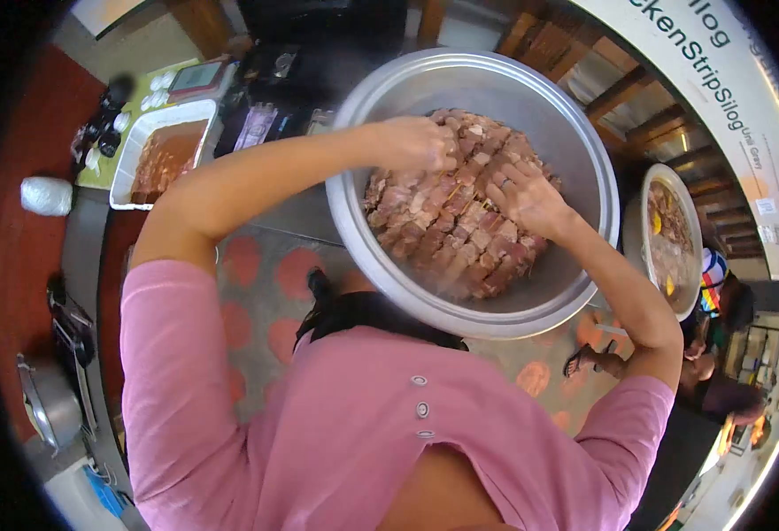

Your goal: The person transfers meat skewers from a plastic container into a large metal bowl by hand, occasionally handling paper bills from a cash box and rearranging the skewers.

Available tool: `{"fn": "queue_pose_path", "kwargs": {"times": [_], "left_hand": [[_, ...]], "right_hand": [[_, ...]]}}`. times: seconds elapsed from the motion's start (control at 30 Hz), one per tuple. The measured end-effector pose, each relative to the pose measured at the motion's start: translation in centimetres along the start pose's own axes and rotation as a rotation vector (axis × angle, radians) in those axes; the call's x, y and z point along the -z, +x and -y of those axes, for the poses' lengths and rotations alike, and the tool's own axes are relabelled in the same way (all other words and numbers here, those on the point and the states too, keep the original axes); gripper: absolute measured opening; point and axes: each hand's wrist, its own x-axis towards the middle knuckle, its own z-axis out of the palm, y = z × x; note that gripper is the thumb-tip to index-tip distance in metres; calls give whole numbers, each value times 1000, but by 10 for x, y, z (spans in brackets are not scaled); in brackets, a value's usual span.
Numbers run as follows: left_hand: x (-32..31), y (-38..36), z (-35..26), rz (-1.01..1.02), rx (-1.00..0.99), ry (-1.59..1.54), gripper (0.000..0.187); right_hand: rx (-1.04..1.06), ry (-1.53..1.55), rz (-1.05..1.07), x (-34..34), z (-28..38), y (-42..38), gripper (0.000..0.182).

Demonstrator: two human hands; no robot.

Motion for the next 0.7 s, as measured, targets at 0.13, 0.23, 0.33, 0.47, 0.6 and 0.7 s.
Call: {"fn": "queue_pose_path", "kwargs": {"times": [0.13,0.23,0.33,0.47,0.6,0.7], "left_hand": [[-7,1,-17,272,150,-69,13],[-19,-4,-19,148,85,16,11],[-34,-5,-18,83,74,-10,11],[-18,-2,-27,-21,41,-57,16],[-15,-6,-26,-350,40,273,24],[-36,-7,-33,-334,461,50,21]], "right_hand": [[107,-80,27,-11,3,11,20],[147,-70,109,-17,8,16,31],[112,-1,188,-29,14,20,32],[74,61,211,-70,17,7,37],[123,-42,181,-74,17,12,45],[125,-35,248,-49,18,23,47]]}}
